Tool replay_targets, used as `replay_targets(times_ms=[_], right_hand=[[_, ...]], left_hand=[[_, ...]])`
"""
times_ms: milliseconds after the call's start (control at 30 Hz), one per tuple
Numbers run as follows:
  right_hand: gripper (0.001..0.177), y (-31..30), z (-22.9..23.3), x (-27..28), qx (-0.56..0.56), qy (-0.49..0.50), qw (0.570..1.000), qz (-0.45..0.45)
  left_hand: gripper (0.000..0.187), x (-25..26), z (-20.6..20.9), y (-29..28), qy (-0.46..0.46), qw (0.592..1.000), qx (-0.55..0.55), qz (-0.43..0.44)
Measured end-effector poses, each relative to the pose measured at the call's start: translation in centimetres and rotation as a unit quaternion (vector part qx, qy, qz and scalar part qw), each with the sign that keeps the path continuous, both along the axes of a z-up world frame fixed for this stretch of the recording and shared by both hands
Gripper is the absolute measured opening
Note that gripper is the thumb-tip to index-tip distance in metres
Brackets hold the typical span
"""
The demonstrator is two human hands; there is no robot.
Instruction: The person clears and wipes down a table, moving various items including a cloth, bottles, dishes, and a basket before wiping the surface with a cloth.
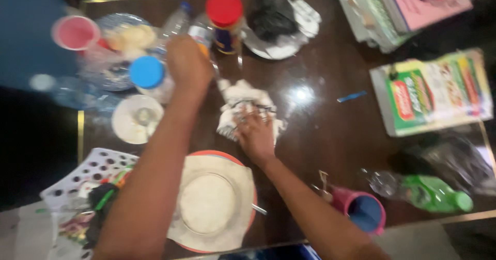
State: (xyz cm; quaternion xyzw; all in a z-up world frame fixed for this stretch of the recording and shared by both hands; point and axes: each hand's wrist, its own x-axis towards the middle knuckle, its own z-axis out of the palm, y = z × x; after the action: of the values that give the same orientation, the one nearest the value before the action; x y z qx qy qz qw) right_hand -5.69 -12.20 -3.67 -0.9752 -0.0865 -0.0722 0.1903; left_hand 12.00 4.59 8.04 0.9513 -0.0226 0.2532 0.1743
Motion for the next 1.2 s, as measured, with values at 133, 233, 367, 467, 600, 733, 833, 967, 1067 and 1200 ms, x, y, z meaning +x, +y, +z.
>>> replay_targets(times_ms=[133,233,367,467,600,733,833,967,1067,1200], right_hand=[[0.044,-4.2,-0.8,-3.4,-0.030,-0.037,0.998,-0.032],[0.047,-6.8,-0.6,-3.0,0.001,0.001,0.974,-0.229],[0.045,-7.2,2.6,-1.5,-0.002,-0.033,0.966,-0.256],[0.031,-9.4,9.1,-4.2,0.156,0.015,0.972,-0.174],[0.026,-14.9,20.2,-16.8,0.172,0.041,0.948,-0.264],[0.022,-21.6,20.4,-22.9,0.010,0.266,0.903,-0.337],[0.057,-25.0,15.1,-25.9,-0.019,0.414,0.855,-0.312],[0.052,-26.1,10.3,-28.9,0.109,0.355,0.881,-0.292],[0.039,-26.3,9.5,-28.7,0.091,0.324,0.890,-0.310],[0.029,-26.5,10.7,-27.9,0.113,0.326,0.888,-0.304]], left_hand=[[0.027,-3.5,2.7,-1.2,-0.027,0.998,0.038,-0.035],[0.040,-8.2,4.7,-2.7,0.002,0.997,-0.006,-0.078],[0.033,-15.2,4.8,-6.4,0.033,0.988,-0.084,-0.129],[0.022,-20.2,3.6,-9.1,0.057,0.969,-0.174,-0.165],[0.016,-25.8,0.7,-12.6,0.193,0.924,-0.234,-0.234],[0.044,-28.6,-2.1,-15.5,0.227,0.835,-0.235,-0.443],[0.054,-29.9,-3.4,-17.3,0.263,0.810,-0.210,-0.481],[0.056,-30.2,-4.8,-19.0,0.304,0.809,-0.123,-0.487],[0.059,-30.1,-4.2,-19.4,0.334,0.799,-0.150,-0.476],[0.063,-29.9,-3.4,-19.4,0.338,0.809,-0.147,-0.458]])
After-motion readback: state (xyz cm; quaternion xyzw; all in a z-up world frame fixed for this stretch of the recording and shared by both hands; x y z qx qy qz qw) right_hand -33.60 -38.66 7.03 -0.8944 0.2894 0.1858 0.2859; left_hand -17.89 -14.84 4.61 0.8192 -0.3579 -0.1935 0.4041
